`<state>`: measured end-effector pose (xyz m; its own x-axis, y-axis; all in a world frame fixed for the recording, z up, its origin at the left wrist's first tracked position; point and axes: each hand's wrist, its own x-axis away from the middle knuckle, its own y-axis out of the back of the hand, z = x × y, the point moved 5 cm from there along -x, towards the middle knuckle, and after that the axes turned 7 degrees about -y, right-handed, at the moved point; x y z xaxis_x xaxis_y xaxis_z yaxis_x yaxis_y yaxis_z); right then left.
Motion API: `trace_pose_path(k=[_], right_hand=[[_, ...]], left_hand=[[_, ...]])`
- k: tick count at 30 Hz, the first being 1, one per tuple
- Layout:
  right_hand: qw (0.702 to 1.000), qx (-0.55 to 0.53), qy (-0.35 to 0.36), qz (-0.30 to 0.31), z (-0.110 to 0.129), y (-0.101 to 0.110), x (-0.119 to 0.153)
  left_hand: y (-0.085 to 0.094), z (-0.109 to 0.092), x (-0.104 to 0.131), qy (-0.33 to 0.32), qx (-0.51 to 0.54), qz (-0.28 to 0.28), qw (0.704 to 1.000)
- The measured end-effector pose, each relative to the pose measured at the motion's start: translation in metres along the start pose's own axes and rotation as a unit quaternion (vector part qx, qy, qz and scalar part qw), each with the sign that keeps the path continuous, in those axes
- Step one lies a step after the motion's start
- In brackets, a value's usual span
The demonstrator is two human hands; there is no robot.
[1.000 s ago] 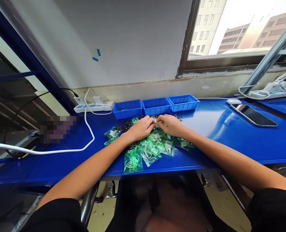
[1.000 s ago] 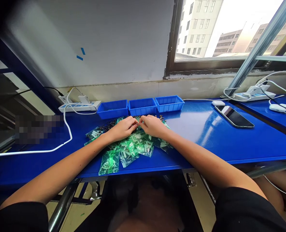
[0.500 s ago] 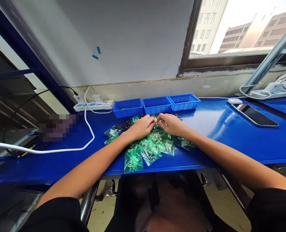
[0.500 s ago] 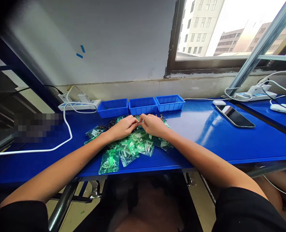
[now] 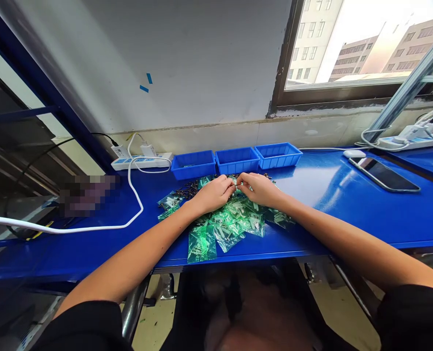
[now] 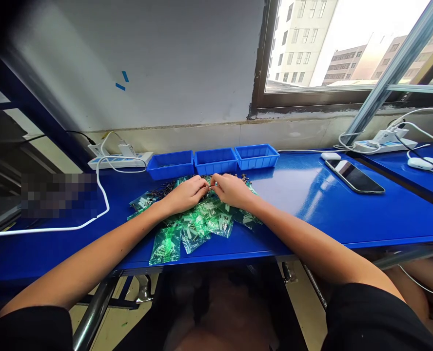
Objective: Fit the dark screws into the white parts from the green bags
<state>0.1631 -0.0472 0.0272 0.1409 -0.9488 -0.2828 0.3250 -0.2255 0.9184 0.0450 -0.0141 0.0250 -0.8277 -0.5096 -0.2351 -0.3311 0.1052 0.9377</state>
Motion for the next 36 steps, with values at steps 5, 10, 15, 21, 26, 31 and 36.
trace_pose_path(k=[5,10,15,21,26,31,36], right_hand=[[1.000,-0.001,0.000,-0.003,-0.0011,-0.0003,0.0001],[1.000,0.003,-0.002,-0.002,-0.0002,-0.0003,0.0003],[1.000,0.001,0.000,-0.005,0.0002,-0.0002,0.0003],[1.000,-0.004,0.002,-0.005,-0.0003,-0.0003,0.0004],[1.000,-0.004,0.001,-0.007,0.0000,-0.0003,0.0005],[1.000,-0.001,0.000,-0.003,0.0014,0.0009,0.0009],[1.000,0.006,-0.005,0.009,0.0036,0.0028,0.0017]], left_hand=[[0.0008,0.0004,0.0003,-0.003,-0.002,-0.005,1.000],[0.0013,-0.0001,0.0005,0.001,-0.010,0.005,1.000],[0.0015,-0.0006,0.0006,-0.009,-0.010,0.003,1.000],[0.0008,0.0004,0.0009,-0.012,-0.009,0.004,1.000],[0.0009,-0.0002,0.0012,-0.008,-0.008,0.011,1.000],[0.0037,0.0028,0.0013,-0.017,0.000,0.010,1.000],[0.0058,0.0056,0.0013,-0.035,0.016,0.007,0.999]])
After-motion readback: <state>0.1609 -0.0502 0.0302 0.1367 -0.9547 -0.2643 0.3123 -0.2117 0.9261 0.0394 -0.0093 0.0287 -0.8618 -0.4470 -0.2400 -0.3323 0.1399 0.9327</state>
